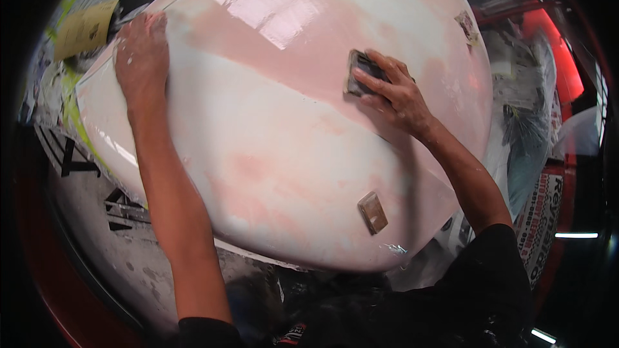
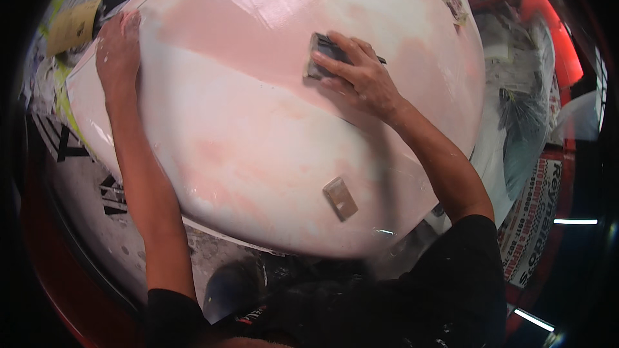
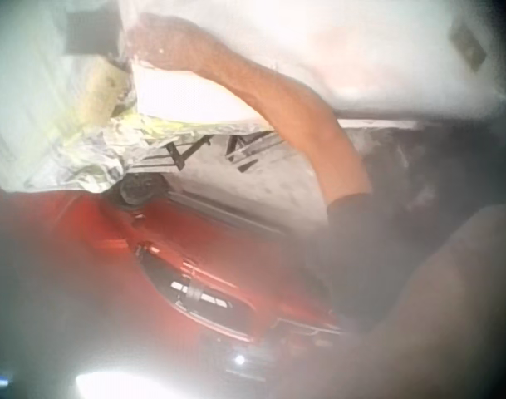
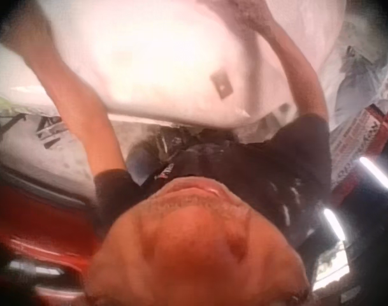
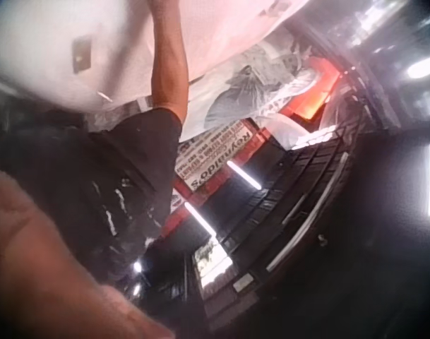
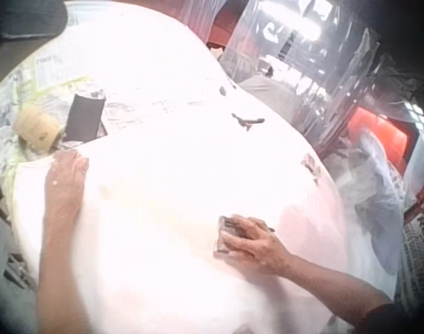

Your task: The person sands a pink car hood using a sanding block and a sponge, moving across the surface in overlapping strokes. The hood is masked with tape and plastic sheeting, and the person occasionally wipes the surface with a cloth.

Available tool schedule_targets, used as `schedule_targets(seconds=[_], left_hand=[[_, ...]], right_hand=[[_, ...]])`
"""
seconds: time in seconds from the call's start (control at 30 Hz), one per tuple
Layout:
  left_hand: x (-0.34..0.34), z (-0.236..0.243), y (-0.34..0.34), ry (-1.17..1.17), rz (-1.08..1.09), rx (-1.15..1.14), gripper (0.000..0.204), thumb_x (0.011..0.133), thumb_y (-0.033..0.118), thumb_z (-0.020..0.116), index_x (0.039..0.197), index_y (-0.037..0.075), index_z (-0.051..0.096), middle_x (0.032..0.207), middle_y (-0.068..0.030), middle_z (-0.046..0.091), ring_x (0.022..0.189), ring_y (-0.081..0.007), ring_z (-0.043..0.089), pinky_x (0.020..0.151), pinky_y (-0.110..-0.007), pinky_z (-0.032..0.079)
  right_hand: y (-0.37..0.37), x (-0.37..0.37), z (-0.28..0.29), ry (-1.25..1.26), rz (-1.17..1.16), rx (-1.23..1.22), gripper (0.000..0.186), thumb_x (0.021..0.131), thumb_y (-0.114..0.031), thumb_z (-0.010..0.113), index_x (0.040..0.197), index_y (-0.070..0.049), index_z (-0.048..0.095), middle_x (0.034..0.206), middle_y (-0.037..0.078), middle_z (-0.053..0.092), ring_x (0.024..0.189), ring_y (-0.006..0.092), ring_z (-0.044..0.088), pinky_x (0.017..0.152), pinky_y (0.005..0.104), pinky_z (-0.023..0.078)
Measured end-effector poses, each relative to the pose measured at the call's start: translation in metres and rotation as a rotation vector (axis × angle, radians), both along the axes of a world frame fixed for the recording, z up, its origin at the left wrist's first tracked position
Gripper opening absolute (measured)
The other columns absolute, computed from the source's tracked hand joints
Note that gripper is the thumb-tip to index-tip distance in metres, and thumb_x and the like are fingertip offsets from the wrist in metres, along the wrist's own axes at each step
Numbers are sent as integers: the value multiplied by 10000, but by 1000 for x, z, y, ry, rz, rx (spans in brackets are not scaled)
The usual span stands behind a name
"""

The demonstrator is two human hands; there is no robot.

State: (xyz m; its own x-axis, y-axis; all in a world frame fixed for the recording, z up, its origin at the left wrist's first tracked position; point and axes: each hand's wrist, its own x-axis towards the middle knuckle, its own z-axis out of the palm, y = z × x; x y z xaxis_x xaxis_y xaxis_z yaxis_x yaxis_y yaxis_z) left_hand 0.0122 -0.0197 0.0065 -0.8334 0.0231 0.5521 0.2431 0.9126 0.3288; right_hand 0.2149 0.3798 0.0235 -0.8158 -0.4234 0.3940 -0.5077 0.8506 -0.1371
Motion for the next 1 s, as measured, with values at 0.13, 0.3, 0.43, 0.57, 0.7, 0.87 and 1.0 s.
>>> schedule_targets(seconds=[0.13,0.3,0.43,0.57,0.7,0.87,1.0], left_hand=[[-2,4,8,-105,26,-25,544,1035,476,522,1340,40,637,1351,-223,628,1271,-394,574,1082,-467,441],[-3,2,16,-125,18,42,573,1030,492,533,1340,20,636,1360,-208,633,1285,-380,568,1094,-443,431],[1,10,-3,-109,54,15,582,1027,501,535,1337,19,638,1362,-203,634,1281,-382,572,1093,-440,434],[-5,1,6,-122,40,-9,590,1027,506,531,1340,18,637,1368,-207,631,1292,-382,566,1100,-439,429],[-9,6,9,-89,-9,-45,563,1027,497,521,1355,52,625,1370,-205,624,1290,-393,565,1100,-466,433],[-23,-8,-22,-31,16,-69,588,1010,505,544,1331,24,650,1349,-211,647,1262,-393,593,1078,-436,447],[-22,-5,-11,-100,-13,3,590,1011,515,539,1323,28,654,1339,-199,656,1270,-385,585,1086,-435,437]], right_hand=[[32,-60,2,89,-92,-48,385,922,-273,741,1294,-178,712,1345,200,632,1146,407,632,1028,478,472],[53,-91,5,73,-303,21,388,968,-321,687,1338,-206,705,1403,174,610,1161,407,608,1035,448,477],[40,22,-14,-11,-210,-11,410,939,-294,716,1342,-218,697,1439,185,569,1251,394,561,1073,456,456],[74,-13,-4,13,-244,18,399,949,-305,707,1334,-204,700,1443,177,568,1235,384,570,1068,457,457],[87,-61,5,76,-363,20,365,949,-337,699,1280,-184,725,1361,172,634,1176,360,612,1009,465,469],[51,54,-15,-7,-319,3,424,929,-325,728,1338,-214,700,1396,219,606,1266,407,575,1111,448,424],[137,33,-18,97,-574,-55,428,933,-343,707,1316,-153,711,1383,239,615,1244,419,587,1091,446,438]])
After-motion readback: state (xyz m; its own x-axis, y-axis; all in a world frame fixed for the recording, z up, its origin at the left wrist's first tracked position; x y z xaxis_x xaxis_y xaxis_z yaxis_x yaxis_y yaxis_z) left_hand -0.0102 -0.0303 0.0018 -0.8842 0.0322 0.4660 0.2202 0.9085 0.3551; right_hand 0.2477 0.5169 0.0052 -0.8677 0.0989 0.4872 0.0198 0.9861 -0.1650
